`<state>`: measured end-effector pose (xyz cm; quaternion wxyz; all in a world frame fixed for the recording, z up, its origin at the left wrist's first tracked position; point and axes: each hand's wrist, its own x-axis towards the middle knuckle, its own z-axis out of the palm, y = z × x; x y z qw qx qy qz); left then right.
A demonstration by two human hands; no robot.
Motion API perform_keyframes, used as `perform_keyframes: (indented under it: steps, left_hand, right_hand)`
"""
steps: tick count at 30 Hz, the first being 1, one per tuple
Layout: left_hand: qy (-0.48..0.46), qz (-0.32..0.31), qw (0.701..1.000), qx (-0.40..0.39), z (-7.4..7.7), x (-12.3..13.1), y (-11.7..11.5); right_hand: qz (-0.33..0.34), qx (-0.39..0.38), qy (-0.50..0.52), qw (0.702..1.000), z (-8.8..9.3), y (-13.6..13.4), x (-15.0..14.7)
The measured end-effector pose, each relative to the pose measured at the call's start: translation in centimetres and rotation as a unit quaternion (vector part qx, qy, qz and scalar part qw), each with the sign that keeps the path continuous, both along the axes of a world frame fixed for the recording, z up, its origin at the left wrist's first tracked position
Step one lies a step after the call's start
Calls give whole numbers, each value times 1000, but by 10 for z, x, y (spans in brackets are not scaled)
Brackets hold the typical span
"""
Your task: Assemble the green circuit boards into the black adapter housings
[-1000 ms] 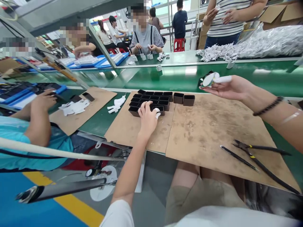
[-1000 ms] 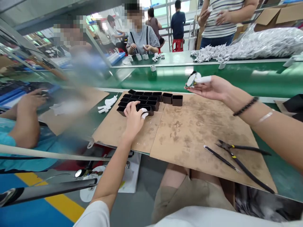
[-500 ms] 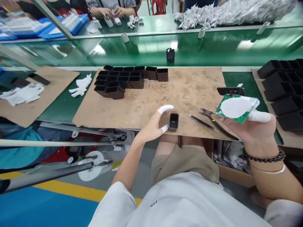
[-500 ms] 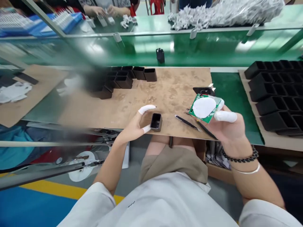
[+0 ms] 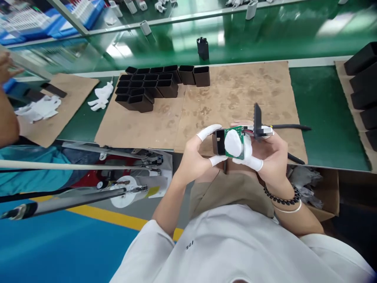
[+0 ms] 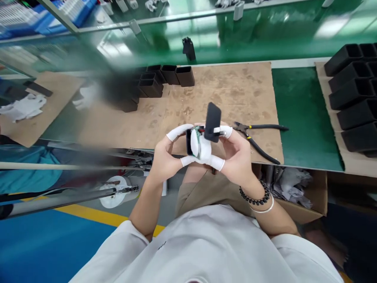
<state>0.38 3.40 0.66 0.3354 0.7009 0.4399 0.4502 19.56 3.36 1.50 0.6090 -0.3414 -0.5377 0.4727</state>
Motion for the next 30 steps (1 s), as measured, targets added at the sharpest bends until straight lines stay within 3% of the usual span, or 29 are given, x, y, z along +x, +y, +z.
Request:
perform_keyframes:
  steps: [3,7,30]
  left_hand:
    - [22,-10,998,53,17,0,-10]
    - [51,-4,993,107,27,1,-17]
    - [44,-16,993,106,33,10,-21]
  right_hand:
    - [18,53,-36,998,5,-6,0]
    - [-4,26,-75,997,5,-13,6]
    - [-3,34,-54,998,9,-18,3]
